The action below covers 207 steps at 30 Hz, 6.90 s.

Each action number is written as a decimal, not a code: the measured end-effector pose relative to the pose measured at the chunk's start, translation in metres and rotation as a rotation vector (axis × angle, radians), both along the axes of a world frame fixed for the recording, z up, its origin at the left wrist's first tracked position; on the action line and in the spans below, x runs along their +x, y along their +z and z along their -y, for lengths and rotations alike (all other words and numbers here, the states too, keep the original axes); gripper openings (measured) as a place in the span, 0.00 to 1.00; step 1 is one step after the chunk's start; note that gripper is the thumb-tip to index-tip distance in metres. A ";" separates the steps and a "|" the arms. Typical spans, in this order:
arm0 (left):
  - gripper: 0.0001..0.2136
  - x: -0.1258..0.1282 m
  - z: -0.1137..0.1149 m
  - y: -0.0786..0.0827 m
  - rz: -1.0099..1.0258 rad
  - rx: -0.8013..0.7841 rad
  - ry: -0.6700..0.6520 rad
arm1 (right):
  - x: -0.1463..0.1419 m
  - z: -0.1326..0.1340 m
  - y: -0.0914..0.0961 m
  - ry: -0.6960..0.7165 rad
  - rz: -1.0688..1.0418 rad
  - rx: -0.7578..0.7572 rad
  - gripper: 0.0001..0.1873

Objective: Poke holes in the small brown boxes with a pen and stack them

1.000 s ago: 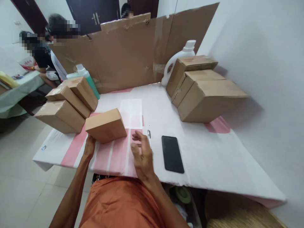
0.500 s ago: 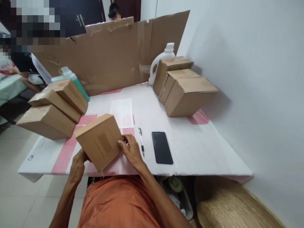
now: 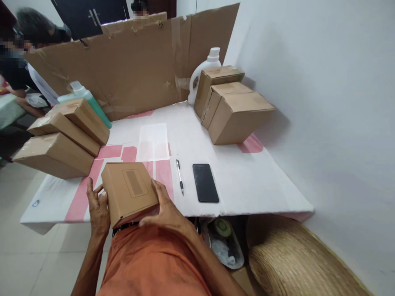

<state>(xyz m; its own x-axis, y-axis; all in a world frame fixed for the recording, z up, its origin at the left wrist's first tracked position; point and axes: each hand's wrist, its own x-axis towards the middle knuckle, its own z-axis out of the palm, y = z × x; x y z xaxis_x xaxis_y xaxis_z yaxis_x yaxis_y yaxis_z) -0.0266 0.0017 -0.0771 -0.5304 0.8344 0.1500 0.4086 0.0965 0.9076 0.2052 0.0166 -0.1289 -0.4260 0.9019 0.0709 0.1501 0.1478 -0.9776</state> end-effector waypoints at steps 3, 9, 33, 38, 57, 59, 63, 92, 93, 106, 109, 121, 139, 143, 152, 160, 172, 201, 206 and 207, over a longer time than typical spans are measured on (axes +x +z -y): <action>0.41 0.003 -0.001 -0.003 -0.034 0.048 -0.012 | -0.016 0.017 -0.019 -0.141 0.185 0.327 0.77; 0.31 0.006 -0.006 -0.003 -0.165 0.101 -0.102 | -0.028 0.008 -0.033 -0.380 0.184 0.501 0.60; 0.35 -0.030 0.032 -0.003 0.072 -0.446 -0.467 | 0.020 -0.048 0.006 -0.312 -0.026 -0.097 0.24; 0.40 -0.024 0.020 -0.005 0.165 -0.471 -0.411 | 0.020 -0.043 0.001 -0.235 0.087 0.029 0.21; 0.37 0.003 -0.014 -0.005 0.110 -0.379 -0.426 | -0.046 -0.034 0.054 -0.297 0.639 0.221 0.19; 0.37 0.008 -0.016 -0.004 0.100 -0.369 -0.444 | -0.045 -0.032 0.052 -0.304 0.644 0.224 0.19; 0.37 0.015 -0.017 -0.007 0.105 -0.347 -0.446 | -0.042 -0.031 0.048 -0.305 0.664 0.238 0.20; 0.29 0.004 -0.037 -0.028 0.075 -0.345 -0.404 | 0.033 -0.031 0.047 -0.590 0.791 -0.121 0.14; 0.29 0.005 -0.036 -0.030 0.080 -0.337 -0.398 | 0.041 -0.032 0.044 -0.570 0.840 -0.204 0.13; 0.34 0.000 -0.027 -0.033 0.255 -0.337 -0.536 | 0.042 -0.031 0.048 -0.634 0.007 -0.129 0.13; 0.42 -0.001 -0.021 -0.037 0.239 -0.340 -0.576 | 0.017 -0.023 0.068 -0.402 -0.351 -0.165 0.15; 0.54 -0.004 -0.014 -0.049 0.178 -0.307 -0.599 | -0.049 -0.015 0.046 -0.189 -0.234 -0.141 0.08; 0.55 -0.004 -0.015 -0.047 0.323 -0.350 -0.606 | -0.032 -0.044 0.050 -0.431 -0.197 -0.024 0.12; 0.55 -0.002 -0.016 -0.039 0.322 -0.371 -0.599 | 0.010 -0.067 0.062 -0.670 0.029 0.093 0.10; 0.59 0.002 -0.018 -0.028 0.364 -0.402 -0.550 | 0.041 -0.066 0.040 -0.293 1.068 -0.135 0.12; 0.60 0.005 -0.019 -0.023 0.373 -0.386 -0.518 | 0.048 -0.050 0.048 -0.394 1.072 -0.101 0.21; 0.59 0.006 -0.019 -0.028 0.379 -0.358 -0.475 | 0.119 -0.026 0.015 -0.894 0.624 -0.348 0.31; 0.40 0.011 -0.010 -0.032 0.311 -0.229 -0.472 | -0.049 0.027 0.046 0.147 -0.772 -0.932 0.32; 0.45 0.011 -0.010 -0.035 0.317 -0.233 -0.463 | -0.047 0.024 0.042 0.122 -0.800 -1.005 0.31; 0.45 0.011 -0.009 -0.036 0.320 -0.231 -0.460 | -0.047 0.024 0.041 0.116 -0.807 -1.013 0.31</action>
